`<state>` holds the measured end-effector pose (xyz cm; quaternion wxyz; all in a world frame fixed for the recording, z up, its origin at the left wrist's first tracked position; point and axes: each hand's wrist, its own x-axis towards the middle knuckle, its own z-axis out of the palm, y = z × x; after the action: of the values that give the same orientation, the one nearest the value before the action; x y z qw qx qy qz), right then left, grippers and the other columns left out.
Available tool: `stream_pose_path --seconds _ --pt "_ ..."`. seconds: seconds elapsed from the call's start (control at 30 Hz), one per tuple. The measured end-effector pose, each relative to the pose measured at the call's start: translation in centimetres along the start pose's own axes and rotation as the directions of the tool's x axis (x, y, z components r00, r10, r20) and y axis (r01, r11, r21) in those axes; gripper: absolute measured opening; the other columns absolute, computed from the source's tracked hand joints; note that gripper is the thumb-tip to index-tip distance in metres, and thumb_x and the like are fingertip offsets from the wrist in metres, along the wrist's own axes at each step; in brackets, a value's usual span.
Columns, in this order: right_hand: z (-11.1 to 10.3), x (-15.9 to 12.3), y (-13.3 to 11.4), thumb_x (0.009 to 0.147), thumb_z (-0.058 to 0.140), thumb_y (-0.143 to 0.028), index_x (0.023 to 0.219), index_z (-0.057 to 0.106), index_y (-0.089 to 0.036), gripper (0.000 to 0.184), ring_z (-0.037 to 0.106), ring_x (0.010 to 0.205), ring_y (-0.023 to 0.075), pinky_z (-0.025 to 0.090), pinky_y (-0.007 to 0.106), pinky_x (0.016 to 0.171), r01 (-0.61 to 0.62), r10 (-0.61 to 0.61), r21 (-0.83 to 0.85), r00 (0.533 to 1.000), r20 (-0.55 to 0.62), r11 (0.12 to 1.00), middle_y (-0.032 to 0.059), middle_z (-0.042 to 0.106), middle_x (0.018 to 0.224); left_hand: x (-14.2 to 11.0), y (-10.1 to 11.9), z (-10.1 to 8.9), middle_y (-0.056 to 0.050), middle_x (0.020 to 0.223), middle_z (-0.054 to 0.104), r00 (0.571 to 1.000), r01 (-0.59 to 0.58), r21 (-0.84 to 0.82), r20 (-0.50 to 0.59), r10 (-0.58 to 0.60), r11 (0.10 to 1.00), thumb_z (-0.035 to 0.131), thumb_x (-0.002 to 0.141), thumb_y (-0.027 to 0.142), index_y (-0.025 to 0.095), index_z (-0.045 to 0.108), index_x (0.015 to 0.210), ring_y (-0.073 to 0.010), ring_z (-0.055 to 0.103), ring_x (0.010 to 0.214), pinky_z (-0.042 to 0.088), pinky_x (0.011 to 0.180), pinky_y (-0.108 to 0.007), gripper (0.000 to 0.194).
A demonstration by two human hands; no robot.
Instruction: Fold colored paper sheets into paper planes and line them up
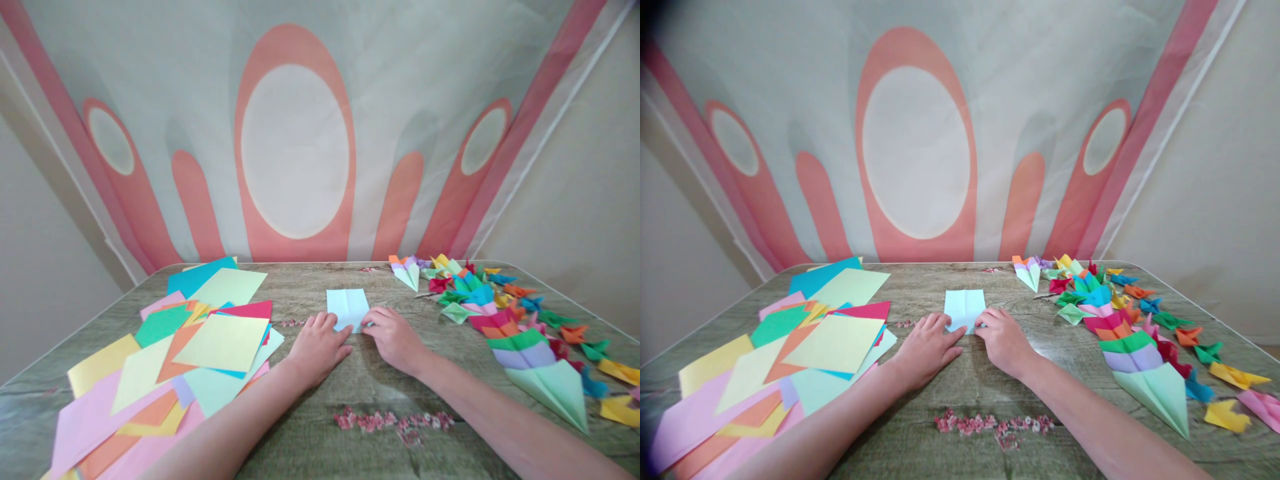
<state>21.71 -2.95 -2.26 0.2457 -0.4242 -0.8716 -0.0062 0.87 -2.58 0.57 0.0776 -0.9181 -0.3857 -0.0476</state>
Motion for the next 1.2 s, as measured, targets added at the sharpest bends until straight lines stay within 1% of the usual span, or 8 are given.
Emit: stream_pose_path --seconds 0.13,0.23,0.4,0.57,0.67,0.83,1.0,1.2 --pt "0.9 0.1 0.4 0.085 0.044 -0.007 0.104 0.065 -0.023 0.032 0.049 0.096 0.0209 0.038 0.037 0.083 -0.019 0.019 0.019 1.000 -0.021 1.000 0.0070 0.061 0.098 0.0 -0.1 0.0 -0.008 0.108 0.049 1.000 -0.004 -0.006 0.006 0.004 1.000 0.041 0.089 0.045 0.029 0.045 0.125 -0.0247 0.042 0.102 0.035 0.085 -0.038 0.040" --pt "1.4 0.4 0.7 0.085 0.047 -0.008 0.110 0.062 -0.025 0.034 0.049 0.094 0.0200 0.038 0.035 0.082 -0.036 0.036 0.025 0.999 0.006 0.999 0.0066 0.060 0.099 0.1 -0.1 0.1 -0.008 0.107 0.049 1.000 0.001 -0.001 -0.003 -0.001 1.000 0.041 0.089 0.045 0.029 0.045 0.125 -0.0245 0.042 0.101 0.035 0.085 -0.037 0.040" --pt "1.5 0.8 1.0 0.086 0.046 -0.010 0.110 0.062 -0.028 0.034 0.049 0.092 0.0188 0.037 0.033 0.080 -0.049 0.048 0.017 0.997 0.066 0.999 0.0049 0.058 0.098 0.1 -0.1 0.0 -0.008 0.106 0.049 1.000 -0.002 0.011 -0.007 0.003 1.000 0.043 0.087 0.047 0.028 0.046 0.124 -0.0249 0.043 0.100 0.036 0.084 -0.038 0.041" --pt "1.0 1.0 1.0 0.086 0.047 -0.010 0.110 0.063 -0.030 0.035 0.048 0.094 0.0196 0.035 0.034 0.081 -0.041 0.045 -0.035 0.993 0.109 0.999 0.0049 0.057 0.098 0.0 -0.1 -0.1 -0.009 0.103 0.049 1.000 -0.023 0.017 0.012 0.023 1.000 0.043 0.086 0.050 0.027 0.049 0.120 -0.0245 0.045 0.096 0.037 0.082 -0.038 0.041" --pt "0.8 1.0 0.9 0.085 0.048 -0.010 0.110 0.063 -0.030 0.035 0.048 0.095 0.0209 0.033 0.035 0.081 -0.015 0.026 -0.083 0.991 0.135 0.996 0.0057 0.057 0.100 -0.1 -0.1 -0.2 -0.009 0.101 0.050 0.999 -0.028 0.023 0.029 0.028 0.999 0.040 0.088 0.050 0.026 0.051 0.118 -0.0239 0.047 0.092 0.038 0.081 -0.038 0.040" --pt "0.4 1.0 0.5 0.084 0.048 -0.009 0.112 0.061 -0.026 0.035 0.048 0.092 0.0217 0.033 0.034 0.077 0.025 0.003 -0.161 0.985 0.174 0.987 0.0069 0.057 0.100 -0.2 0.1 -0.4 -0.009 0.102 0.051 0.999 -0.023 0.033 0.038 0.021 0.999 0.040 0.088 0.049 0.025 0.049 0.121 -0.0244 0.048 0.093 0.039 0.081 -0.039 0.042" --pt "0.0 1.1 0.3 0.086 0.047 -0.011 0.114 0.059 -0.027 0.035 0.047 0.092 0.0209 0.032 0.033 0.076 0.041 0.005 -0.206 0.977 0.215 0.978 0.0063 0.056 0.102 -0.3 0.1 -1.3 -0.010 0.102 0.053 0.996 -0.031 0.008 0.079 0.030 0.999 0.039 0.089 0.047 0.023 0.052 0.119 -0.0248 0.050 0.094 0.042 0.079 -0.038 0.040" --pt "-0.2 1.2 0.2 0.088 0.045 -0.013 0.113 0.059 -0.027 0.032 0.047 0.093 0.0200 0.031 0.032 0.077 0.028 0.029 -0.219 0.968 0.251 0.975 0.0056 0.056 0.103 -0.3 0.2 -2.5 -0.010 0.098 0.056 0.991 -0.014 -0.021 0.134 0.017 1.000 0.035 0.091 0.041 0.018 0.059 0.107 -0.0250 0.053 0.092 0.044 0.076 -0.037 0.037"
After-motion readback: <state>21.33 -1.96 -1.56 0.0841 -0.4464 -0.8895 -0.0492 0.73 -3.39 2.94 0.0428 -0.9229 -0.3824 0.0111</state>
